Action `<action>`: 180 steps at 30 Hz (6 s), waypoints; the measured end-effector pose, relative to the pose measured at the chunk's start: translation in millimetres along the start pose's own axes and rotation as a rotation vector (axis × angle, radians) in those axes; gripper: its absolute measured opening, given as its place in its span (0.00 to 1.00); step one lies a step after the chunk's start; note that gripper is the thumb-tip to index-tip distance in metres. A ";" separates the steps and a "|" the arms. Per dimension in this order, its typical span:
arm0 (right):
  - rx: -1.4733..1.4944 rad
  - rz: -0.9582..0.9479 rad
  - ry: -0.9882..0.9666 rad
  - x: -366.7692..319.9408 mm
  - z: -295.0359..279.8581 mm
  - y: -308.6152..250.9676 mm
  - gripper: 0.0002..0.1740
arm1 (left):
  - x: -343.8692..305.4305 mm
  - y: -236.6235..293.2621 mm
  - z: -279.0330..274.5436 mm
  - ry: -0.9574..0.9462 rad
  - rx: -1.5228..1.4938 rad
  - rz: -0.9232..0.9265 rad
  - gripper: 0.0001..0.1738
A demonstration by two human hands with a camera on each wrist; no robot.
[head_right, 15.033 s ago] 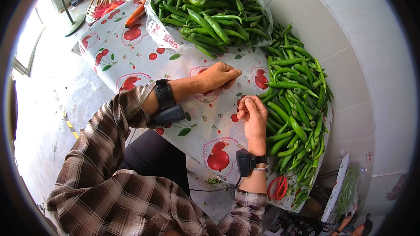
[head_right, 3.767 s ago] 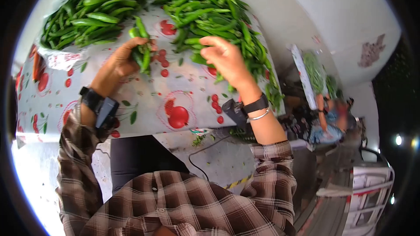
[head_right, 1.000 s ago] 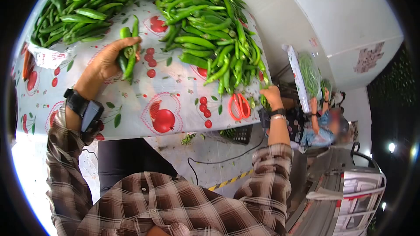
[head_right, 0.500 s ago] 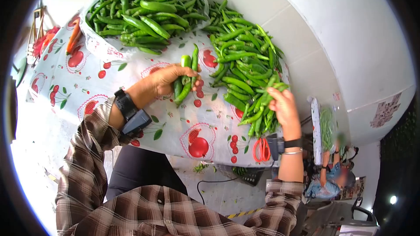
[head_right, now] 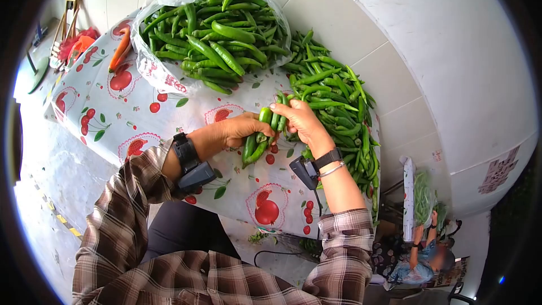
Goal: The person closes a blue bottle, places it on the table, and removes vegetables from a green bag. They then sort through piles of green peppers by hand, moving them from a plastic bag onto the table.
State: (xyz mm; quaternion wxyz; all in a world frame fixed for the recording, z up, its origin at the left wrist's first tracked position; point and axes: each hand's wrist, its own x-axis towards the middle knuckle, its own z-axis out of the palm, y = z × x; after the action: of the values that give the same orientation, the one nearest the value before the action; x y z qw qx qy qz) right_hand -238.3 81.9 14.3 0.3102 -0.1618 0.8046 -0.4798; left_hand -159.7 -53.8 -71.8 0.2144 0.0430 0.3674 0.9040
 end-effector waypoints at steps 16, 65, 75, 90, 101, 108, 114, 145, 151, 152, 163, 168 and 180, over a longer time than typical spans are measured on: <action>-0.109 -0.083 -0.102 -21.6 36.0 4.9 0.25 | 0.7 5.6 -0.8 0.018 -0.230 0.164 0.27; -0.442 -0.419 0.159 10.5 2.5 -78.0 0.23 | -1.6 12.7 -3.2 0.092 -0.229 0.204 0.47; -1.000 -1.011 0.391 105.3 42.1 -162.9 0.34 | 1.4 12.5 -5.5 0.130 -0.176 0.175 0.38; -0.958 -0.814 0.259 82.3 48.1 -148.1 0.28 | 1.2 13.9 -3.1 0.167 -0.222 0.140 0.22; -0.899 -0.721 0.390 64.2 -7.2 -102.2 0.14 | 4.1 12.1 -4.7 0.162 -0.213 0.126 0.19; -0.673 -0.596 0.201 105.4 11.2 -128.0 0.15 | -1.4 16.1 -3.2 0.157 -0.219 0.139 0.16; -0.621 -0.593 0.098 143.7 29.0 -141.6 0.17 | 1.3 14.3 -4.9 0.163 -0.239 0.132 0.16; -0.066 0.274 0.931 -287.6 -198.3 188.4 0.14 | 3.2 17.0 -16.8 0.118 -0.156 0.160 0.20; -0.097 0.287 1.003 -289.6 -186.8 198.8 0.18 | 1.2 19.2 -15.4 0.146 -0.155 0.158 0.19; -0.199 0.320 1.015 -284.8 -189.2 199.4 0.18 | 1.2 19.4 -15.4 0.149 -0.151 0.157 0.19; -0.241 0.186 0.687 -210.3 -115.7 133.3 0.31 | 0.2 19.0 -15.4 0.121 -0.141 0.146 0.18; -0.431 0.209 0.648 -189.4 -102.4 120.9 0.47 | 0.8 18.8 -13.5 0.136 -0.123 0.136 0.17; -0.312 0.177 0.665 -157.7 -95.7 125.5 0.51 | 3.6 17.7 -9.6 0.164 -0.143 0.127 0.13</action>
State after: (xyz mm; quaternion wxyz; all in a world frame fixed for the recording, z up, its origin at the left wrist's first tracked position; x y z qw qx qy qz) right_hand -177.2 295.3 -7.7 0.0438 0.0276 0.9356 -0.3492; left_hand -171.6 -69.7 -67.0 0.1285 -0.0231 0.3146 0.9402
